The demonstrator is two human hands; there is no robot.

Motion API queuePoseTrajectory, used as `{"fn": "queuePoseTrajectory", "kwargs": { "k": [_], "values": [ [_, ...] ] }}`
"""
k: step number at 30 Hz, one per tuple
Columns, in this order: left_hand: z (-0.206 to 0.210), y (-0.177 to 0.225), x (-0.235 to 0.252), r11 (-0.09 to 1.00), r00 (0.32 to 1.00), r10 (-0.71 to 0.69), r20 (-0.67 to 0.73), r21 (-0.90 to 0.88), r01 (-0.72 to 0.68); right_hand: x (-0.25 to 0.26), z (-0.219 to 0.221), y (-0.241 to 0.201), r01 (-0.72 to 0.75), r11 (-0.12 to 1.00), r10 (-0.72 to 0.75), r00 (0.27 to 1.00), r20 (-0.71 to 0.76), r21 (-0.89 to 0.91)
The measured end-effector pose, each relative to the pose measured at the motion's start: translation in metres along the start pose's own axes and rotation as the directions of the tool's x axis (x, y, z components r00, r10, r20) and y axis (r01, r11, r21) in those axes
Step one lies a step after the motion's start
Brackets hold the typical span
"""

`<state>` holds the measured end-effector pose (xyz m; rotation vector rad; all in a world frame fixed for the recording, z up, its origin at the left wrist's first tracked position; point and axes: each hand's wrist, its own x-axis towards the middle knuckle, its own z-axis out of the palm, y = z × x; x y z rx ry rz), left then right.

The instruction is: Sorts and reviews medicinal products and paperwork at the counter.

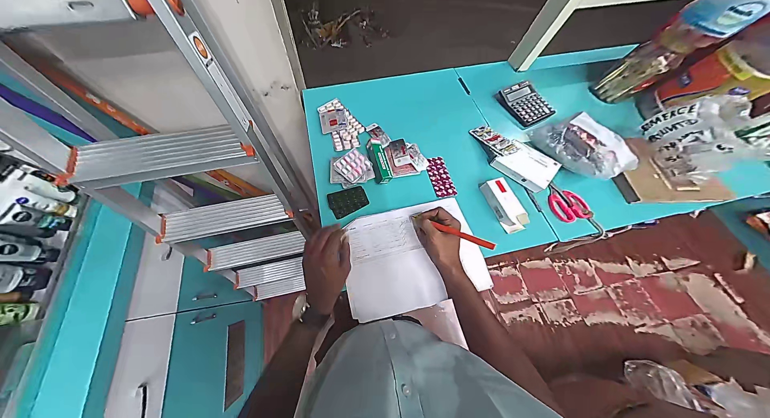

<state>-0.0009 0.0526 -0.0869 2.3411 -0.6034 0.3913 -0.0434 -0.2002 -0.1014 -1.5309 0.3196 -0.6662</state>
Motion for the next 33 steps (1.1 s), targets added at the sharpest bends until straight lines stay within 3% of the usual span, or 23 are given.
{"fn": "queuePoseTrajectory", "kwargs": {
  "k": [2,7,16,26,33],
  "values": [
    [0.000,-0.015,0.034,1.000,0.999,-0.025,0.047,0.007,0.024,0.000,0.000,0.000,0.002,1.000,-0.002,1.000,0.013,-0.008],
    [0.014,-0.041,0.076,0.999,0.944,-0.040,0.327,0.046,0.027,0.000,-0.004,0.001,0.006,0.998,-0.006,1.000,-0.002,0.064],
    [0.033,-0.054,0.075,0.995,0.969,0.043,0.242,0.082,-0.065,-0.001,-0.004,0.001,-0.013,1.000,0.014,1.000,-0.018,0.025],
    [0.014,-0.048,0.096,0.998,0.929,-0.048,0.367,0.046,0.034,-0.002,-0.003,-0.002,-0.017,1.000,0.017,1.000,0.003,-0.004],
    [0.007,-0.049,0.105,0.989,0.907,0.050,0.418,0.107,-0.104,-0.003,-0.004,-0.002,-0.011,1.000,0.011,1.000,0.006,-0.010]
  ]
}}
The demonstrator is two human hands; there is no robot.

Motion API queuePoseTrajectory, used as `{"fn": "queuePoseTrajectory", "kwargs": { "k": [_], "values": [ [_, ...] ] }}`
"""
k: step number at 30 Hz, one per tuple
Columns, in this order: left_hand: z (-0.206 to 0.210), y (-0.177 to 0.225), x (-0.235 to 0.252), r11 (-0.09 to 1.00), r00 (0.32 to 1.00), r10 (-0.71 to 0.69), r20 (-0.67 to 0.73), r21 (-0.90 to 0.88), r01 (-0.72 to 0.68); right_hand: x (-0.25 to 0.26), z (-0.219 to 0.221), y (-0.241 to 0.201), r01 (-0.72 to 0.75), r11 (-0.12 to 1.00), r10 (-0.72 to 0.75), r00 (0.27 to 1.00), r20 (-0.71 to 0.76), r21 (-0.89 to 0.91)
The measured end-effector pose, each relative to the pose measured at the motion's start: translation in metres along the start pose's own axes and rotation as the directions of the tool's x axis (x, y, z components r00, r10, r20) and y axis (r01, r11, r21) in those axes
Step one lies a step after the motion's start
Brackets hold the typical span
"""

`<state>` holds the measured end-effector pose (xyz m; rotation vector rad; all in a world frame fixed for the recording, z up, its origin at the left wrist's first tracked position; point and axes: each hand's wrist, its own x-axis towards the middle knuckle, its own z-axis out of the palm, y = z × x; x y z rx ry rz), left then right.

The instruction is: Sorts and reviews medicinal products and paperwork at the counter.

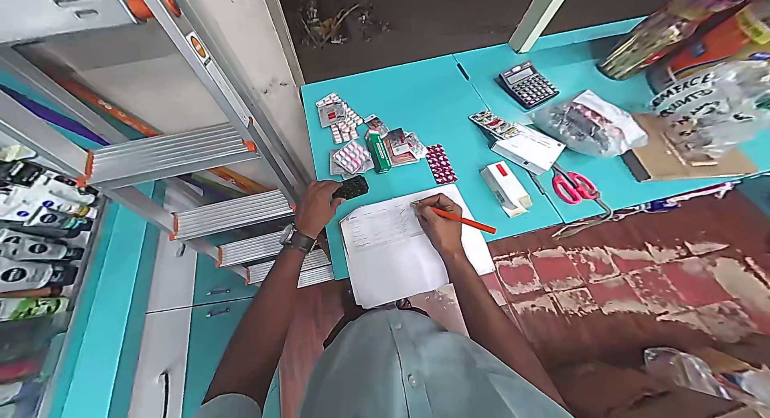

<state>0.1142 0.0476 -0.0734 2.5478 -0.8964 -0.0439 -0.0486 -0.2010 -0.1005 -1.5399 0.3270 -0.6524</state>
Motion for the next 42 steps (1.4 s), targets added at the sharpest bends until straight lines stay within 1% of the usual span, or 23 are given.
{"fn": "queuePoseTrajectory", "kwargs": {
  "k": [2,4,6,8,11,14,17,21,23,25,27,28,29,30,31,32,33,34,35,37,39,41,42],
  "values": [
    [-0.003,-0.001,0.002,0.996,0.998,0.058,0.030,0.062,-0.060,0.000,0.000,0.000,-0.003,1.000,0.003,1.000,0.002,0.007],
    [-0.009,0.001,0.008,0.982,0.985,0.111,0.130,0.136,-0.128,-0.001,0.000,0.000,-0.008,1.000,0.008,1.000,0.000,0.012],
    [-0.020,0.009,0.015,0.957,0.959,0.119,0.258,0.229,-0.180,-0.001,0.000,-0.002,-0.017,1.000,0.017,1.000,0.004,0.011],
    [-0.024,0.018,0.019,0.926,0.939,0.114,0.325,0.308,-0.219,-0.001,0.001,-0.002,-0.019,1.000,0.019,1.000,0.006,0.015],
    [-0.019,0.032,0.022,0.900,0.933,0.077,0.353,0.379,-0.217,0.000,0.001,-0.002,-0.020,1.000,0.020,1.000,0.008,0.023],
    [-0.017,0.038,0.023,0.896,0.928,0.047,0.369,0.395,-0.203,0.000,0.000,0.000,-0.020,1.000,0.020,1.000,0.004,0.018],
    [-0.013,0.034,0.022,0.902,0.944,0.072,0.321,0.383,-0.199,0.000,-0.001,-0.001,-0.023,1.000,0.023,1.000,0.000,0.019],
    [-0.006,0.025,0.019,0.929,0.971,0.089,0.223,0.332,-0.162,0.000,0.000,0.000,-0.019,0.999,0.019,1.000,0.003,0.027],
    [-0.009,0.027,0.014,0.967,0.989,0.068,0.135,0.236,-0.099,0.001,-0.002,0.001,-0.021,0.999,0.021,1.000,0.000,0.027],
    [-0.019,0.027,0.003,0.999,1.000,0.014,0.014,0.036,-0.015,0.002,-0.001,0.002,-0.019,0.999,0.019,1.000,-0.002,0.027],
    [-0.030,0.026,-0.010,0.972,0.995,-0.090,-0.046,-0.223,0.078,0.001,-0.001,0.002,-0.016,0.999,0.016,1.000,0.000,0.030],
    [-0.035,0.025,-0.018,0.924,0.988,-0.149,-0.047,-0.363,0.123,0.001,-0.002,0.002,-0.018,1.000,0.018,1.000,0.002,0.025],
    [-0.039,0.026,-0.027,0.834,0.976,-0.216,-0.027,-0.524,0.170,0.001,-0.002,0.003,-0.020,1.000,0.020,1.000,0.002,0.021],
    [-0.041,0.027,-0.036,0.678,0.960,-0.278,0.012,-0.706,0.206,0.001,-0.002,0.003,-0.019,1.000,0.019,1.000,0.002,0.016],
    [-0.041,0.028,-0.045,0.470,0.944,-0.324,0.063,-0.855,0.219,0.001,-0.002,0.004,-0.018,1.000,0.017,1.000,0.006,0.013],
    [-0.042,0.029,-0.052,0.258,0.935,-0.339,0.106,-0.945,0.201,0.001,-0.001,0.005,-0.013,1.000,0.013,1.000,0.008,0.013],
    [-0.041,0.029,-0.060,0.073,0.930,-0.342,0.137,-0.982,0.172,0.001,-0.001,0.004,-0.009,1.000,0.009,1.000,0.011,0.012],
    [-0.040,0.030,-0.066,-0.073,0.930,-0.331,0.157,-0.987,0.141,0.001,-0.001,0.004,-0.005,1.000,0.005,1.000,0.015,0.005],
    [-0.040,0.032,-0.070,-0.172,0.929,-0.328,0.172,-0.978,0.120,0.001,-0.001,0.003,-0.002,1.000,0.002,1.000,0.019,-0.008],
    [-0.040,0.035,-0.078,-0.259,0.912,-0.363,0.192,-0.961,0.099,0.000,0.001,0.002,0.009,0.999,-0.008,1.000,0.026,-0.035],
    [-0.038,0.036,-0.086,-0.283,0.908,-0.369,0.197,-0.955,0.092,-0.001,0.001,0.001,0.014,0.999,-0.012,0.999,0.032,-0.052],
    [-0.037,0.037,-0.095,-0.263,0.905,-0.366,0.218,-0.957,0.124,-0.003,0.001,0.001,0.018,0.999,-0.015,0.998,0.058,-0.047],
    [-0.035,0.040,-0.099,-0.219,0.905,-0.355,0.236,-0.962,0.165,-0.003,0.000,0.001,0.029,0.999,-0.026,0.997,0.079,-0.043]
  ]
}}
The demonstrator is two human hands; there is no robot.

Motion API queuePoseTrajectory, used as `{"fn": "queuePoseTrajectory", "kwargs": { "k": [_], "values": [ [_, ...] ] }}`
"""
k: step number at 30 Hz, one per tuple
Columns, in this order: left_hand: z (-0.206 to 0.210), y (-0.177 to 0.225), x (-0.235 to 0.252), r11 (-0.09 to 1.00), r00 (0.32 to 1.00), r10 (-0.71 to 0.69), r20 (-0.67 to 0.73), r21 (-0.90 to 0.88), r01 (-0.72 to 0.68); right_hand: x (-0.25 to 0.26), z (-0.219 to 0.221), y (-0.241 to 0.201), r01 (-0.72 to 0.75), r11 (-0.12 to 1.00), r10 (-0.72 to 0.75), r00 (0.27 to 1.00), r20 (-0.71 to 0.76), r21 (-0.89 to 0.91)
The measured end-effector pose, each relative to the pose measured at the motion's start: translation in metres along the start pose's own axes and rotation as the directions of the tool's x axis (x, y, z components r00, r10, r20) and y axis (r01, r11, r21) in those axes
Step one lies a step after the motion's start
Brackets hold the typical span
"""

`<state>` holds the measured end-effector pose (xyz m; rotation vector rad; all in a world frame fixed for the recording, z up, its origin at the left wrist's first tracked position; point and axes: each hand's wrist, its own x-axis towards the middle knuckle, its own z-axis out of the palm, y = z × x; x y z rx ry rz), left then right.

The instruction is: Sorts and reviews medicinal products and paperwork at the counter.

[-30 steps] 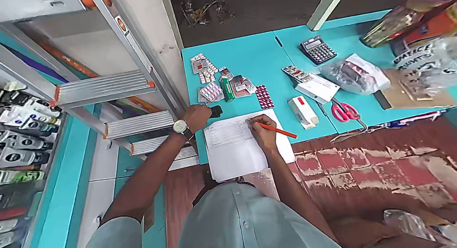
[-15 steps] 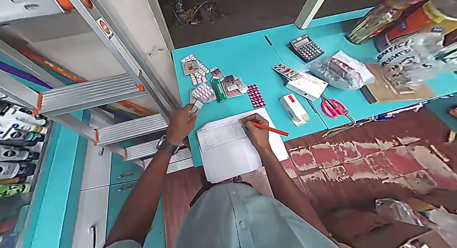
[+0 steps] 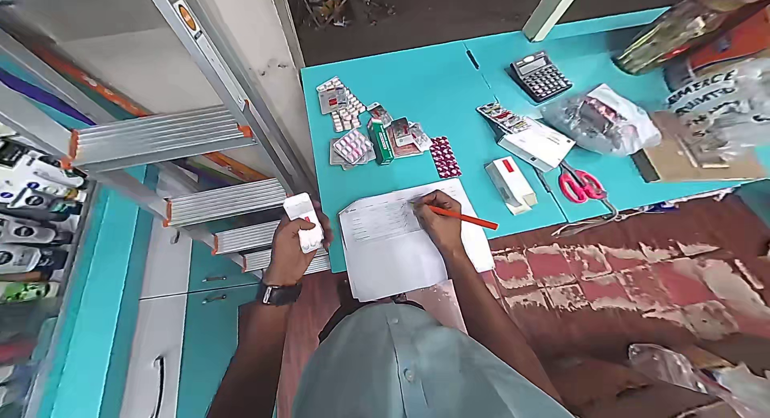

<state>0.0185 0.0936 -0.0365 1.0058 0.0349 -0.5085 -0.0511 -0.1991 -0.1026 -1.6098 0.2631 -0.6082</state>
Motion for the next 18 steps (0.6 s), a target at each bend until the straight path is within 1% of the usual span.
{"fn": "queuePoseTrajectory", "kwargs": {
  "k": [3,5,7,11,14,16,18],
  "values": [
    [0.006,-0.014,-0.012,0.976,0.995,-0.093,0.043,0.202,0.083,-0.001,-0.002,0.000,0.037,0.999,-0.034,0.998,0.057,-0.040],
    [0.008,-0.023,-0.014,0.943,0.987,-0.160,0.009,0.298,0.150,-0.001,-0.001,-0.001,0.050,0.994,-0.041,0.995,0.090,-0.100],
    [0.007,-0.027,-0.011,0.910,0.982,-0.184,-0.044,0.370,0.187,-0.002,0.000,-0.001,0.057,0.986,-0.039,0.992,0.119,-0.154],
    [0.006,-0.026,-0.004,0.879,0.975,-0.214,-0.064,0.423,0.221,-0.002,0.001,-0.001,0.076,0.970,-0.036,0.984,0.174,-0.230],
    [0.006,-0.026,-0.002,0.881,0.975,-0.208,-0.078,0.419,0.221,-0.001,0.004,-0.001,0.133,0.951,-0.074,0.974,0.214,-0.278],
    [0.007,-0.028,-0.002,0.881,0.974,-0.207,-0.093,0.414,0.227,-0.002,0.006,-0.001,0.184,0.926,-0.118,0.970,0.210,-0.328],
    [0.007,-0.029,-0.003,0.880,0.970,-0.220,-0.098,0.409,0.241,-0.004,0.008,-0.001,0.211,0.896,-0.162,0.974,0.155,-0.390]
  ]
}}
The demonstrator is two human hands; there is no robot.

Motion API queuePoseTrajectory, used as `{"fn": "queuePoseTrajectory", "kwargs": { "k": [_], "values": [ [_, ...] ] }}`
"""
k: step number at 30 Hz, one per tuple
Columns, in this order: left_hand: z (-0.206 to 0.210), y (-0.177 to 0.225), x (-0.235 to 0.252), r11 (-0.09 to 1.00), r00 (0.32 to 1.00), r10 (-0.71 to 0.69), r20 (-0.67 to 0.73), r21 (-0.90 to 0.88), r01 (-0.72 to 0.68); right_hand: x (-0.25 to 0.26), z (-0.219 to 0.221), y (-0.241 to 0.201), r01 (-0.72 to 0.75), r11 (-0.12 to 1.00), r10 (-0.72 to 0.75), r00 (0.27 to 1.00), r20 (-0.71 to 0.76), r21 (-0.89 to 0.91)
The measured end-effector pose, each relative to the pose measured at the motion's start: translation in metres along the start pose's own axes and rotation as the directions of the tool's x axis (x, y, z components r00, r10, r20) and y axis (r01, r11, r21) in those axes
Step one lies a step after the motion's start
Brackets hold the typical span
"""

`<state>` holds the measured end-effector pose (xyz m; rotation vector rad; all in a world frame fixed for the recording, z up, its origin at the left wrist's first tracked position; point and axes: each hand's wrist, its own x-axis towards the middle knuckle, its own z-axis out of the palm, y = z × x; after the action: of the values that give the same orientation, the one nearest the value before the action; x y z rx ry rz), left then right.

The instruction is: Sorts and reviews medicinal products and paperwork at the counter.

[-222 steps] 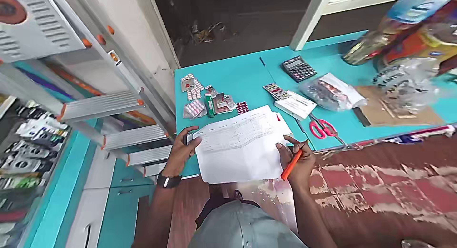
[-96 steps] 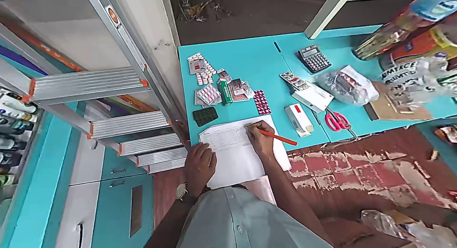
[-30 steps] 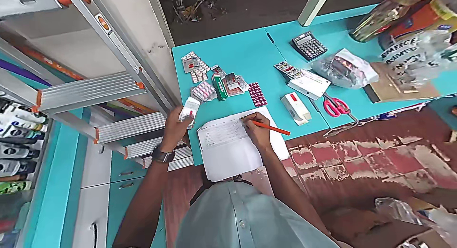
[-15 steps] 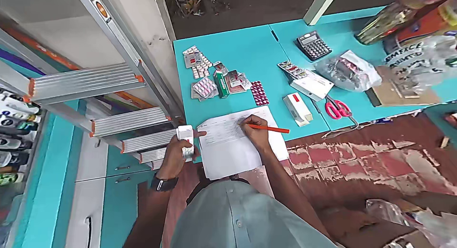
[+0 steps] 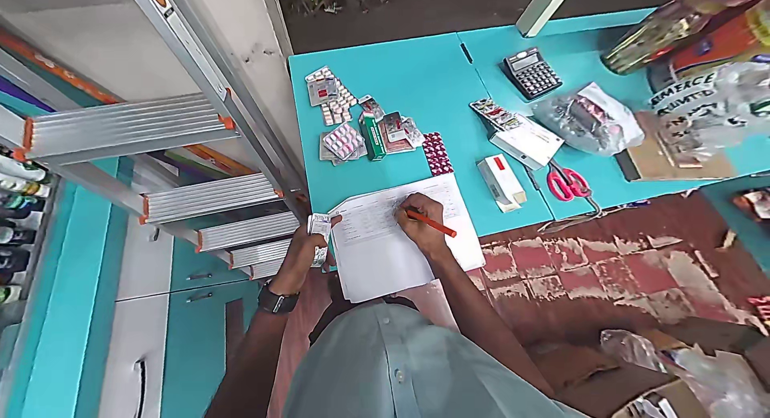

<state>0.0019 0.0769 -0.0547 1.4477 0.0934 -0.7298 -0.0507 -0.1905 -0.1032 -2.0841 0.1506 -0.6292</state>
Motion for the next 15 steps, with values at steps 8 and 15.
{"fn": "queuePoseTrajectory", "kwargs": {
  "k": [8,15],
  "values": [
    [-0.002,0.046,0.027,0.973,0.964,0.232,-0.127,0.020,-0.232,0.011,-0.020,0.006,-0.205,0.702,0.292,0.956,-0.013,0.682],
    [-0.002,0.108,0.079,0.904,0.947,0.309,-0.083,0.335,-0.266,0.007,-0.016,0.013,-0.145,0.758,0.228,0.972,-0.050,0.636]
  ]
}}
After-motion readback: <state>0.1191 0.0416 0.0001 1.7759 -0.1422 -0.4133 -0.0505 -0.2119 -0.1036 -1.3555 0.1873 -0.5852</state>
